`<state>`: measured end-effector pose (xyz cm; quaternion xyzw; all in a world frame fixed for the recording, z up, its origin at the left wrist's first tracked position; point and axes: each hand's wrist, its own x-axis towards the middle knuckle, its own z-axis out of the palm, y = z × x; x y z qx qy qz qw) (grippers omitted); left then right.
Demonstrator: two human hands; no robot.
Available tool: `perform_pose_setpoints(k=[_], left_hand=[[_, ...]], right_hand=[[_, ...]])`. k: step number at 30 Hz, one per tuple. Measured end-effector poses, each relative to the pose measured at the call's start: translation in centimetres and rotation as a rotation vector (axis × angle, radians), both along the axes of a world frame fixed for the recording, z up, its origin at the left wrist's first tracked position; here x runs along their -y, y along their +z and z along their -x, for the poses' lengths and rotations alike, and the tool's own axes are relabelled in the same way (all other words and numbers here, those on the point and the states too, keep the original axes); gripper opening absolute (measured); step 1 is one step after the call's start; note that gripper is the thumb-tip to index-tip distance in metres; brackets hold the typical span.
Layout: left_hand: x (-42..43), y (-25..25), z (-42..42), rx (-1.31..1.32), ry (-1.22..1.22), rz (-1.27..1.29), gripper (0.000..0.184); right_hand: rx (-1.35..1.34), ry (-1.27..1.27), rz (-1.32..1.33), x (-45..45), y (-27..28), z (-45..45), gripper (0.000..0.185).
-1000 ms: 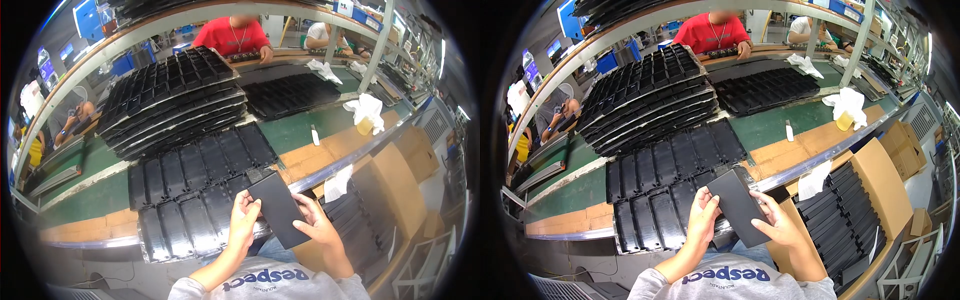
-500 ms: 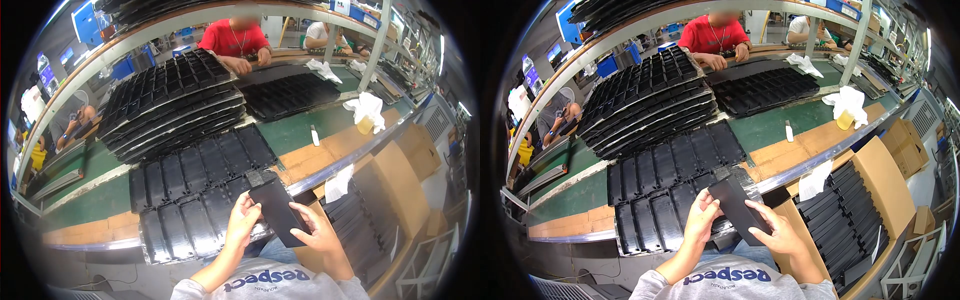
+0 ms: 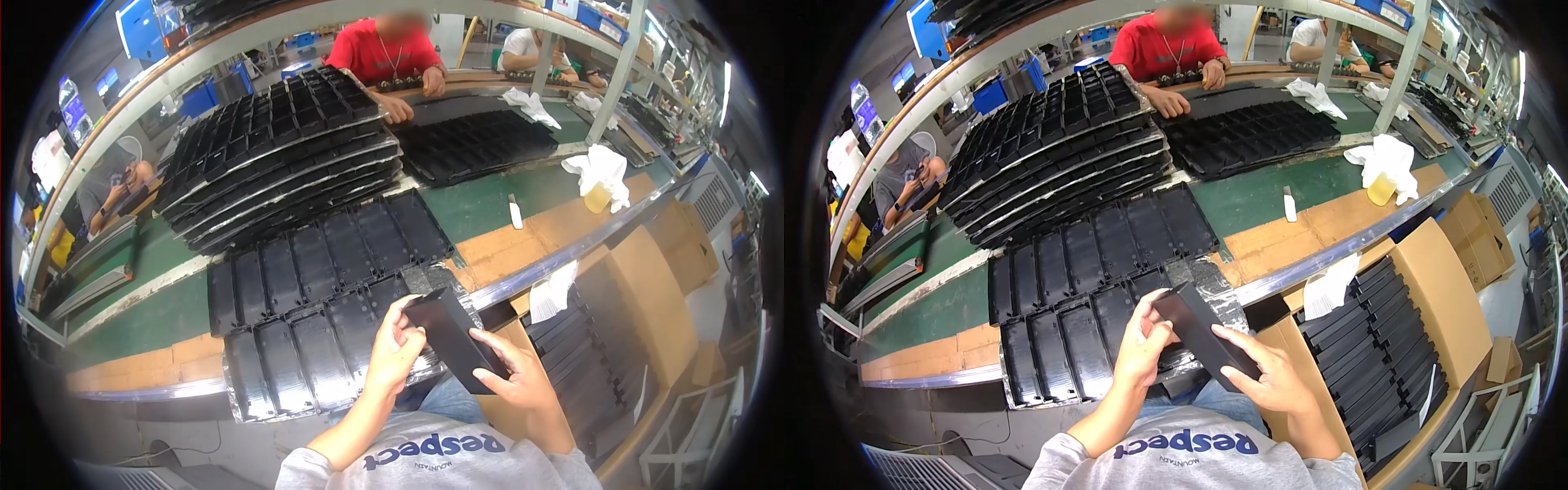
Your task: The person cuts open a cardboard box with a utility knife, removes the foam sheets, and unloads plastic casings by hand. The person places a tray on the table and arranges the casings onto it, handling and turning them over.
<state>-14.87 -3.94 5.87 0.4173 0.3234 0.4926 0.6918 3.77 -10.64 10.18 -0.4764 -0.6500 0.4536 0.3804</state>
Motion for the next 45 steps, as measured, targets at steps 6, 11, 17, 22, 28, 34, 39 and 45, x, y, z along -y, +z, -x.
perform_pose_setpoints(k=[6,11,17,22,28,34,39,45], left_hand=[[0.2,1.1,0.4,-0.055,0.081,0.017,0.044],[0.4,1.6,0.7,0.142,0.030,0.040,0.044],[0.6,2.3,1.1,0.218,0.012,0.066,0.046],[0.6,2.6,1.2,0.258,0.009,0.090,0.050],[0.7,2.4,0.8,0.333,0.071,0.063,0.059],[0.7,1.9,0.5,0.334,0.029,0.063,0.061],[1.7,0.7,-0.1,0.175,-0.069,0.129,0.055],[2.5,0.2,0.1,0.064,-0.350,0.039,0.041]], right_hand=[[-0.298,-0.112,-0.025,-0.3,-2.5,1.0,0.055],[-0.704,-0.099,0.209,-0.7,-2.3,1.0,0.067],[-0.852,-0.098,0.270,-0.9,-2.7,1.2,0.069],[-0.897,-0.085,0.320,-1.0,-2.7,1.3,0.069],[-0.920,-0.085,0.345,-0.8,-3.3,1.3,0.070],[-0.994,-0.112,0.361,-0.8,-3.3,0.9,0.068],[-0.651,-0.337,0.148,-1.2,-1.7,0.3,0.061],[0.006,-0.474,-0.027,-2.3,-2.2,0.2,0.049]])
